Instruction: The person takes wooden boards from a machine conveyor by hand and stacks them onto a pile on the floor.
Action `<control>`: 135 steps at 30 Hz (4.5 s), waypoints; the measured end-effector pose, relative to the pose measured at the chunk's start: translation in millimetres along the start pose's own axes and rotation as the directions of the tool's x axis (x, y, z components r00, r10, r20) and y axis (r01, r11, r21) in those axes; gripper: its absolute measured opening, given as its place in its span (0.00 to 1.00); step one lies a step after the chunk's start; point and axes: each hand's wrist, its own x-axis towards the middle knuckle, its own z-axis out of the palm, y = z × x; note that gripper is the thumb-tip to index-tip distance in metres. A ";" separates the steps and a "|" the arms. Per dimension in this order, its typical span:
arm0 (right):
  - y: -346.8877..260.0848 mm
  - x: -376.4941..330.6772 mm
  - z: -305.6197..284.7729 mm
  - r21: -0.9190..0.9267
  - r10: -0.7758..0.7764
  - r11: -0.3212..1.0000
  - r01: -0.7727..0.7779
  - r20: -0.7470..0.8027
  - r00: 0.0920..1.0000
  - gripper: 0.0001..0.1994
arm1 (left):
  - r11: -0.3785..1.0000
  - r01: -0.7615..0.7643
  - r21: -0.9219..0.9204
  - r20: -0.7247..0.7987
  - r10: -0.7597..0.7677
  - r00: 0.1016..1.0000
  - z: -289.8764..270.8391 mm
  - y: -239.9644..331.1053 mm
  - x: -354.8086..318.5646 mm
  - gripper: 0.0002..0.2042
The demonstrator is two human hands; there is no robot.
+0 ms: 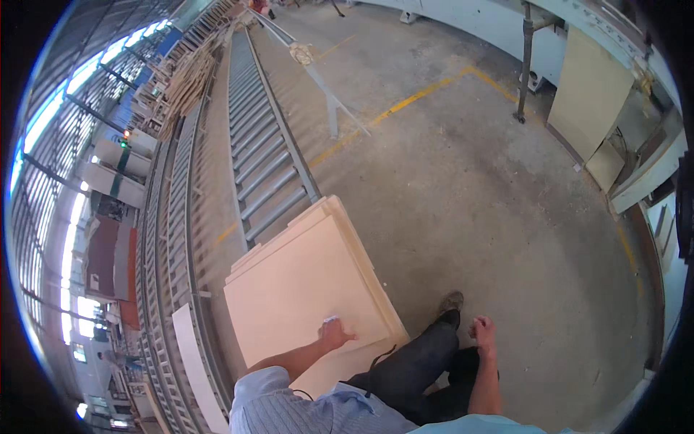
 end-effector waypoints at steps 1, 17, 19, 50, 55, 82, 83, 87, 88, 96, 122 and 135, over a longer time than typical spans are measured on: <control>10.1 1.3 -10.5 -0.010 -0.012 1.000 0.012 -0.042 0.999 0.10 | 1.000 -0.020 -0.020 0.003 0.020 1.000 1.5 0.0 3.7 0.32; -10.5 -113.3 -21.1 0.282 -0.229 0.922 0.266 -0.159 0.960 0.09 | 0.988 -0.153 -0.006 -0.170 0.150 0.974 -14.7 7.3 -9.2 0.36; -5.4 -116.4 -26.0 0.300 -0.269 0.901 0.314 -0.182 0.946 0.09 | 0.961 -0.241 -0.138 -0.300 0.192 0.935 -13.0 2.9 -14.6 0.28; 29.8 -110.2 0.8 0.078 -0.166 0.978 0.191 -0.255 0.953 0.12 | 0.997 -0.063 -0.039 -0.829 0.003 0.560 11.7 -59.4 -12.3 0.26; 38.2 -103.6 -6.0 0.089 -0.172 0.977 0.196 -0.221 0.960 0.13 | 0.995 -0.093 -0.046 -0.811 0.017 0.584 7.5 -57.8 -16.4 0.26; 42.4 -102.7 -0.8 0.076 -0.182 0.976 0.206 -0.242 0.953 0.10 | 0.998 -0.059 -0.038 -0.834 0.001 0.552 13.3 -60.0 -10.9 0.25; 43.9 -102.2 -2.4 0.093 -0.187 0.972 0.215 -0.245 0.951 0.11 | 0.997 -0.061 -0.039 -0.834 0.001 0.552 13.2 -59.6 -10.0 0.25; 40.2 -103.6 -1.0 0.047 -0.173 0.981 0.190 -0.244 0.954 0.11 | 0.998 -0.053 -0.017 -0.842 0.015 0.539 15.1 -61.2 -9.0 0.24; 39.2 -104.5 -1.3 0.033 -0.167 0.983 0.180 -0.240 0.956 0.11 | 0.998 -0.053 -0.013 -0.839 0.018 0.544 14.8 -60.1 -9.9 0.24; 38.0 -107.6 -1.2 0.064 -0.144 0.985 0.161 -0.219 0.965 0.12 | 0.999 -0.026 0.022 -0.835 0.033 0.549 14.5 -61.0 -10.6 0.25; 35.8 -108.2 2.4 0.029 -0.149 0.986 0.161 -0.251 0.957 0.13 | 0.998 -0.048 -0.041 -0.817 -0.006 0.576 11.8 -57.4 -11.7 0.26; 46.2 -100.5 -3.2 0.051 -0.190 0.977 0.207 -0.232 0.954 0.11 | 1.000 -0.022 -0.017 -0.819 -0.001 0.575 15.6 -59.5 -9.6 0.26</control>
